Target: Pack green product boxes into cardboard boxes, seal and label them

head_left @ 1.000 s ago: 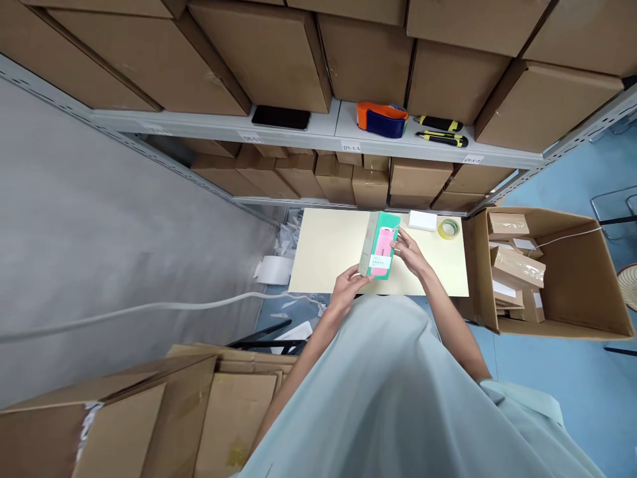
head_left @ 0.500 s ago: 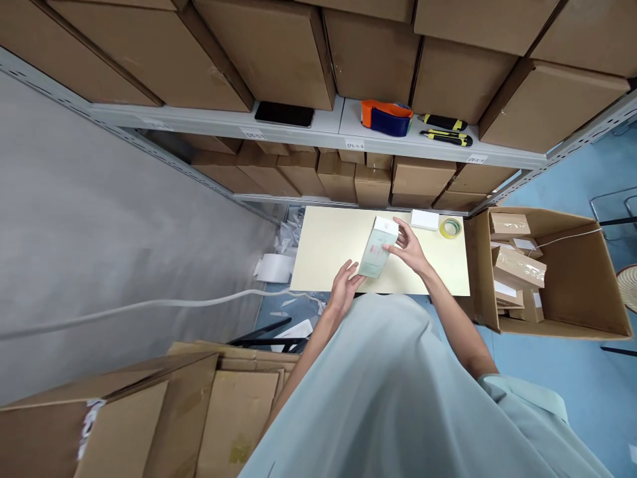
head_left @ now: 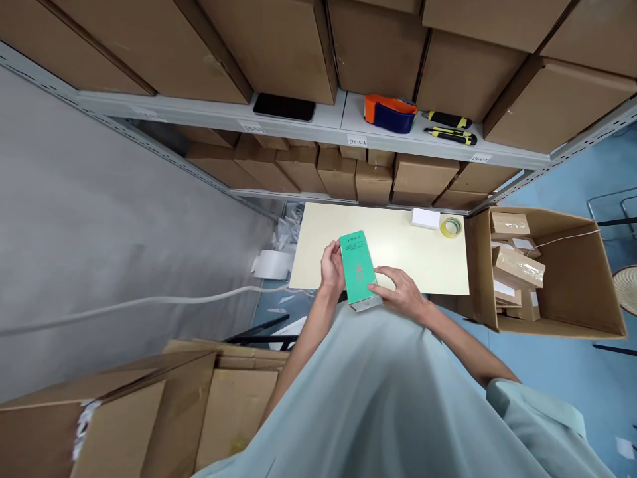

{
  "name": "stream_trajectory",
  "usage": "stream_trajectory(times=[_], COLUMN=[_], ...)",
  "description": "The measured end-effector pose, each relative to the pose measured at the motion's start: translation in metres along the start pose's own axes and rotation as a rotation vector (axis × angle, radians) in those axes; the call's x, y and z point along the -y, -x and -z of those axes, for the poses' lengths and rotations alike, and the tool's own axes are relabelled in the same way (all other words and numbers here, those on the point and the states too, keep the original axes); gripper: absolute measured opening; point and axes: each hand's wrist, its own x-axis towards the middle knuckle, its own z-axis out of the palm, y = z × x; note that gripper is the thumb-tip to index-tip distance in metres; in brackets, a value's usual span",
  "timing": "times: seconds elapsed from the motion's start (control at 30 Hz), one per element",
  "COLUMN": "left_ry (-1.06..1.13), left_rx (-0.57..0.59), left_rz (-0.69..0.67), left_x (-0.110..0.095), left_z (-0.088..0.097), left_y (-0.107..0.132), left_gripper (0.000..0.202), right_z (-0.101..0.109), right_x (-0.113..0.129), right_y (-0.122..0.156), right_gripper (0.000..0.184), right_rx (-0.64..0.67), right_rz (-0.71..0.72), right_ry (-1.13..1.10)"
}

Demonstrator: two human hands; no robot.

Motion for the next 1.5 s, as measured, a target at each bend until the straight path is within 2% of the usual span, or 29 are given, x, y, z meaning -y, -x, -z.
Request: stream_trajectory(times=[0.1, 0.17, 0.27, 0.37, 0.53, 0.67, 0.73, 0.8, 0.87, 0.97, 1.07, 1.33, 1.5], left_ry=[-0.01, -0.042, -0.126, -0.158, -0.144, -0.237, -0.271, -0.273, -0.245, -0.202, -0.241, -0.406, -0.392], left_rx=[0.004, -0.007, -0.04, -0.072, -0.042, 0.07, 0.13, 0.142, 0.096, -0.056, -0.201, -0.423, -0.492], left_rz=[-0.04, -0.083, -0.118, -0.088, 0.013, 0.161, 0.187, 0.188, 0.179, 0.148, 0.096, 0.025, 0.053], left_x=[-0.005, -0.007, -0.01, -0.012, -0.015, -0.009, -0.001, 0.006, 0.012, 0.012, 0.002, -0.029, -0.046], left_z=[-0.004, -0.004, 0.002, 0.013, 0.034, 0.04, 0.038, 0.035, 0.034, 0.04, 0.054, 0.097, 0.118], left_y=[-0.001, 0.0, 0.004, 0.01, 0.021, 0.032, 0.036, 0.037, 0.034, 0.019, -0.005, -0.087, -0.127], left_gripper=[0.031, 0.032, 0.036, 0.042, 0.047, 0.073, 0.085, 0.088, 0.088, 0.084, 0.08, 0.063, 0.047], right_z=[-0.003, -0.002, 0.001, 0.004, 0.014, 0.008, -0.004, -0.02, -0.039, -0.066, -0.092, -0.159, -0.2], right_x=[-0.003, -0.003, -0.005, -0.012, -0.036, -0.057, -0.066, -0.073, -0.078, -0.082, -0.083, -0.075, -0.074], right_y=[0.0, -0.007, -0.021, -0.038, -0.064, -0.088, -0.103, -0.119, -0.133, -0.151, -0.163, -0.204, -0.234], right_gripper=[0.049, 0.047, 0.068, 0.091, 0.099, 0.089, 0.081, 0.076, 0.073, 0.072, 0.075, 0.088, 0.091], right_rx=[-0.035, -0.104, -0.239, -0.329, -0.318, -0.224, -0.176, -0.141, -0.103, -0.045, 0.013, 0.19, 0.123], right_rz=[-0.024, -0.071, -0.274, -0.502, -0.643, -0.715, -0.752, -0.771, -0.785, -0.858, -0.929, -1.104, -1.209], right_ry=[-0.091, -0.206, -0.419, -0.656, -0.876, -0.983, -1.042, -1.089, -1.099, -1.028, -0.971, -1.029, -1.072])
